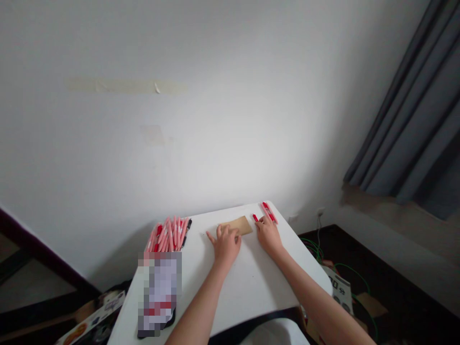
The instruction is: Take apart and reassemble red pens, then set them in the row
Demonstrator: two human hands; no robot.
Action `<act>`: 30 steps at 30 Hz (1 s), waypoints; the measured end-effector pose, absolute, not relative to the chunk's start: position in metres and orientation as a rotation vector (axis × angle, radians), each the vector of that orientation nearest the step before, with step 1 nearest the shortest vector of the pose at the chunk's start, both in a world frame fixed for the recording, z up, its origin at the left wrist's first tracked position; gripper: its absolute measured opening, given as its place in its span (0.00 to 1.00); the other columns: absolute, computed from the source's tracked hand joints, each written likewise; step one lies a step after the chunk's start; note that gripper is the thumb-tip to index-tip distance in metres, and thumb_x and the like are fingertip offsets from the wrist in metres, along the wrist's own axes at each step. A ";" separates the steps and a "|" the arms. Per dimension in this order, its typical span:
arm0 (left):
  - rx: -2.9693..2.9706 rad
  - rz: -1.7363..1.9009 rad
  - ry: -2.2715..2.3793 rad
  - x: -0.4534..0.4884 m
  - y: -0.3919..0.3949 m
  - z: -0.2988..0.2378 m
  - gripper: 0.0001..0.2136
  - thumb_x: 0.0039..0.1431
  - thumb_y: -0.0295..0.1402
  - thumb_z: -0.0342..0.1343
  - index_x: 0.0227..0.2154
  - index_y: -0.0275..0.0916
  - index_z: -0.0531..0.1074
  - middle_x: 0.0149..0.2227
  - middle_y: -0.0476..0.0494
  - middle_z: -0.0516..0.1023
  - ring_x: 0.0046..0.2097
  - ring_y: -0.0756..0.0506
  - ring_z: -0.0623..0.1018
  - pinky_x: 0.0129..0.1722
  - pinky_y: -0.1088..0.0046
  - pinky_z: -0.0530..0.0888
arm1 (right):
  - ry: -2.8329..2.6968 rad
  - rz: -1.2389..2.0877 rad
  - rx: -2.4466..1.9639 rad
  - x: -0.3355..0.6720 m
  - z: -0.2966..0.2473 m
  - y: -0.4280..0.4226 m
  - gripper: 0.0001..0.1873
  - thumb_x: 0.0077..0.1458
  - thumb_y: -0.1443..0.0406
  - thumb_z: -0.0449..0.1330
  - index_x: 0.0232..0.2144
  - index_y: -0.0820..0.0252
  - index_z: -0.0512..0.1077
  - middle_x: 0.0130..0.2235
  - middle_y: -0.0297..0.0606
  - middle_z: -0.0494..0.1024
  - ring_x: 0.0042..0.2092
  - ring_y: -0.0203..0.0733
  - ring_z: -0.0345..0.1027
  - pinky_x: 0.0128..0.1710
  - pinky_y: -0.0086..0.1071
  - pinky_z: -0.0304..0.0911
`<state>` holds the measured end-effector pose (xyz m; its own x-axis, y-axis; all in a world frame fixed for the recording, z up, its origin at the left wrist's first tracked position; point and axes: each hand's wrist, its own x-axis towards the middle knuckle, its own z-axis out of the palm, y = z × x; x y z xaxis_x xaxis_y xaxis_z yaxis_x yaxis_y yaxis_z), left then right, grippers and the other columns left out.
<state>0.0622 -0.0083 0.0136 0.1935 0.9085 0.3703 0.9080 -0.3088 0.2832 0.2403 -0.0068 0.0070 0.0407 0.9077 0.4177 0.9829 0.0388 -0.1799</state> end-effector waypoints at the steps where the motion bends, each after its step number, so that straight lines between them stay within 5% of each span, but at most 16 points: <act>1: 2.422 0.759 1.867 0.060 -0.008 0.014 0.13 0.57 0.39 0.51 0.43 0.52 0.73 0.54 0.45 0.70 0.61 0.34 0.57 0.57 0.30 0.39 | -1.886 -0.254 -1.928 0.239 0.011 -0.010 0.19 0.60 0.69 0.47 0.48 0.57 0.72 0.44 0.46 0.74 0.49 0.45 0.64 0.49 0.37 0.55; 5: 2.401 0.767 1.943 0.053 -0.007 0.016 0.16 0.55 0.40 0.52 0.46 0.50 0.72 0.56 0.43 0.68 0.62 0.34 0.56 0.57 0.30 0.41 | -1.836 -0.252 -2.042 0.238 0.022 -0.022 0.22 0.61 0.69 0.45 0.53 0.54 0.68 0.47 0.45 0.74 0.48 0.46 0.64 0.47 0.37 0.56; 18: 2.455 0.789 1.864 0.059 -0.014 0.016 0.16 0.56 0.45 0.51 0.47 0.52 0.71 0.56 0.45 0.69 0.61 0.34 0.57 0.58 0.31 0.37 | -1.817 -0.181 -2.074 0.248 0.010 -0.010 0.20 0.59 0.72 0.44 0.40 0.62 0.75 0.45 0.48 0.74 0.45 0.43 0.66 0.45 0.33 0.57; 30: 2.417 0.722 1.864 0.058 -0.015 0.018 0.17 0.55 0.45 0.51 0.48 0.53 0.71 0.57 0.45 0.68 0.62 0.34 0.56 0.59 0.33 0.37 | -1.876 -0.245 -2.110 0.252 0.022 0.010 0.21 0.60 0.73 0.42 0.48 0.64 0.70 0.58 0.55 0.65 0.59 0.49 0.54 0.49 0.39 0.51</act>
